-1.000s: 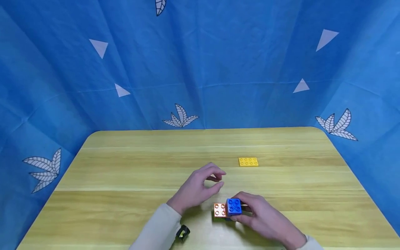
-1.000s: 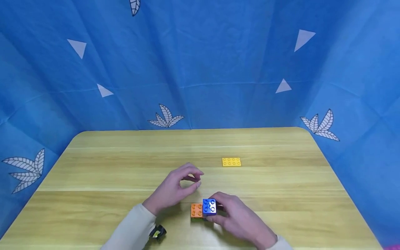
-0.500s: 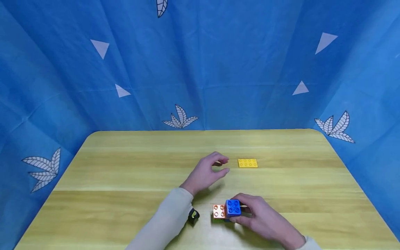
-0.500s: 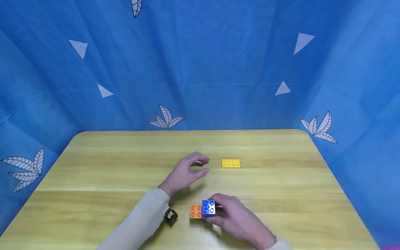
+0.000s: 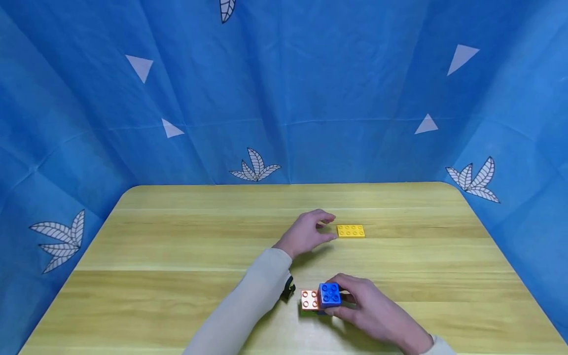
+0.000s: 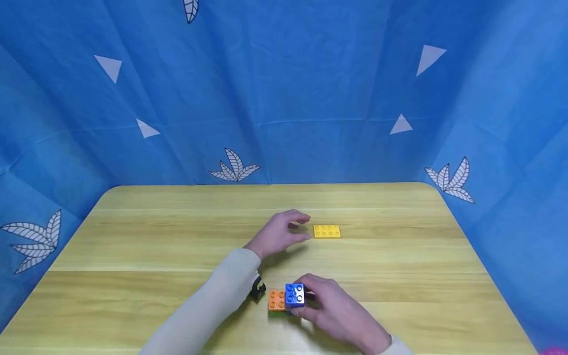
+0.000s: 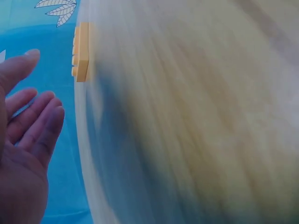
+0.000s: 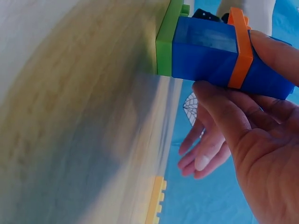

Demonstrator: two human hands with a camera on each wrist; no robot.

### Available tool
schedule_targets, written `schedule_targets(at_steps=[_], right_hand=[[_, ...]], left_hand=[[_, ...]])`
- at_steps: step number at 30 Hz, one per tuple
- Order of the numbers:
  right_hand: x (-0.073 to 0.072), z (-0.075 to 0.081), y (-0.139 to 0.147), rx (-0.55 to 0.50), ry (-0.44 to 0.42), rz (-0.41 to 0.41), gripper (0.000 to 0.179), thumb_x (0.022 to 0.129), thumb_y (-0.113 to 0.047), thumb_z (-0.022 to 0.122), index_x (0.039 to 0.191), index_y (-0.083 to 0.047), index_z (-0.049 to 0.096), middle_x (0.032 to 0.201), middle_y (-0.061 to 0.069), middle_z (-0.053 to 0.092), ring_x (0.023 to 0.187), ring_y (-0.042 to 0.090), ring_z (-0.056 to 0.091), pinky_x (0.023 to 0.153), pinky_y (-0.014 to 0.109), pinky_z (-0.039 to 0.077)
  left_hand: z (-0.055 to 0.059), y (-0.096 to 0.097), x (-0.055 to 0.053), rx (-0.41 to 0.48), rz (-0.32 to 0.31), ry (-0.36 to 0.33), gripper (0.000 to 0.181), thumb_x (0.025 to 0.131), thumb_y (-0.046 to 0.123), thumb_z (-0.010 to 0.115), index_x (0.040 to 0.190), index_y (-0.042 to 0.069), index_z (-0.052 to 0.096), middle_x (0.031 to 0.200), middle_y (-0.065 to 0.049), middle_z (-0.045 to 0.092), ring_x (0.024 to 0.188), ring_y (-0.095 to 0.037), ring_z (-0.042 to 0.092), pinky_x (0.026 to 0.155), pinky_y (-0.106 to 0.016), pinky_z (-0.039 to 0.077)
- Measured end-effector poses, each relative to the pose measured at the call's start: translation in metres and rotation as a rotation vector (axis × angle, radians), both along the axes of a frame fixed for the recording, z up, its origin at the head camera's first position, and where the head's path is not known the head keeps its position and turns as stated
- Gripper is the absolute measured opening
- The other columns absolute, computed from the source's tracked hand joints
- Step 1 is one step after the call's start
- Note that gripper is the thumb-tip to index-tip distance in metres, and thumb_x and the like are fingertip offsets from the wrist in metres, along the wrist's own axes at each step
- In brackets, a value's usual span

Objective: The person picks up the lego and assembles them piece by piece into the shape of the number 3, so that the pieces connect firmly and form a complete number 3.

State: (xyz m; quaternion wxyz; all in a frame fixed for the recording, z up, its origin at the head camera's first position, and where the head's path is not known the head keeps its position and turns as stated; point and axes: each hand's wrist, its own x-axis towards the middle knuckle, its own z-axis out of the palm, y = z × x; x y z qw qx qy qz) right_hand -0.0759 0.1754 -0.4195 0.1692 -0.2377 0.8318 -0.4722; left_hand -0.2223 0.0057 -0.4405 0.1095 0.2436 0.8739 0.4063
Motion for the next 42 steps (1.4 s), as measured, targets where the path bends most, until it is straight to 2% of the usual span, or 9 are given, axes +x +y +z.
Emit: schedule_targets(at_steps=[4, 9, 13, 17, 22, 29, 35, 42], right_hand=[[-0.002, -0.001, -0.001, -0.014, -0.012, 0.004, 0.023, 0.093, -0.033, 0.07, 0.111, -0.021, 0.063, 0.106, -0.01, 0.063, 0.104, 0.012, 0.062, 0.09, 0.03, 0.051], [-0.001, -0.001, 0.0, -0.014, -0.028, 0.009, 0.025, 0.092, -0.034, 0.07, 0.113, -0.021, 0.064, 0.107, -0.01, 0.062, 0.104, 0.011, 0.062, 0.09, 0.029, 0.051], [-0.001, -0.002, 0.001, -0.039, -0.005, 0.014, 0.025, 0.092, -0.033, 0.07, 0.114, -0.021, 0.064, 0.108, -0.01, 0.063, 0.105, 0.012, 0.062, 0.09, 0.028, 0.051], [0.0, -0.004, 0.003, -0.066, 0.013, 0.011, 0.025, 0.093, -0.032, 0.07, 0.114, -0.019, 0.064, 0.108, -0.008, 0.063, 0.104, 0.013, 0.062, 0.089, 0.026, 0.051], [-0.001, -0.006, 0.004, -0.095, 0.016, 0.011, 0.025, 0.093, -0.029, 0.07, 0.114, -0.017, 0.064, 0.107, -0.006, 0.063, 0.104, 0.014, 0.063, 0.087, 0.026, 0.052], [-0.001, -0.005, 0.0, -0.096, 0.018, 0.015, 0.024, 0.093, -0.03, 0.07, 0.113, -0.018, 0.065, 0.106, -0.007, 0.063, 0.103, 0.014, 0.063, 0.088, 0.026, 0.052], [0.001, -0.003, 0.0, -0.075, -0.037, 0.026, 0.025, 0.093, -0.03, 0.069, 0.114, -0.018, 0.064, 0.108, -0.006, 0.062, 0.106, 0.013, 0.062, 0.088, 0.028, 0.051], [0.0, -0.003, 0.0, -0.086, -0.031, 0.019, 0.025, 0.093, -0.028, 0.07, 0.114, -0.017, 0.064, 0.108, -0.005, 0.062, 0.104, 0.013, 0.062, 0.089, 0.026, 0.051]], left_hand=[[-0.001, 0.0, -0.005, -0.022, 0.026, 0.003, 0.048, 0.088, 0.029, 0.076, 0.131, 0.011, 0.062, 0.12, 0.004, 0.063, 0.111, -0.013, 0.058, 0.095, -0.026, 0.047], [-0.001, 0.001, -0.008, -0.036, -0.016, -0.036, 0.049, 0.087, 0.029, 0.077, 0.131, 0.013, 0.063, 0.122, 0.007, 0.062, 0.112, -0.011, 0.058, 0.096, -0.025, 0.046], [0.001, 0.007, -0.011, -0.06, -0.041, -0.055, 0.05, 0.087, 0.03, 0.077, 0.132, 0.013, 0.062, 0.123, 0.007, 0.062, 0.113, -0.011, 0.057, 0.096, -0.024, 0.045], [0.004, 0.019, -0.017, -0.151, -0.056, -0.019, 0.051, 0.087, 0.031, 0.077, 0.132, 0.012, 0.062, 0.122, 0.005, 0.062, 0.112, -0.01, 0.057, 0.097, -0.023, 0.044], [0.003, 0.03, -0.023, -0.267, -0.091, 0.052, 0.05, 0.086, 0.03, 0.078, 0.129, 0.01, 0.063, 0.115, 0.003, 0.062, 0.103, -0.008, 0.057, 0.093, -0.019, 0.044], [0.0, 0.038, -0.024, -0.361, -0.147, 0.131, 0.047, 0.086, 0.031, 0.078, 0.127, 0.011, 0.066, 0.112, 0.003, 0.06, 0.094, -0.008, 0.052, 0.087, -0.018, 0.044], [-0.003, 0.041, -0.019, -0.42, -0.124, 0.12, 0.043, 0.088, 0.031, 0.076, 0.127, 0.014, 0.067, 0.109, 0.005, 0.057, 0.093, -0.01, 0.048, 0.084, -0.019, 0.042], [-0.002, 0.041, -0.018, -0.433, -0.132, 0.14, 0.038, 0.09, 0.024, 0.073, 0.125, 0.012, 0.068, 0.11, 0.004, 0.055, 0.098, -0.011, 0.048, 0.087, -0.019, 0.042]])
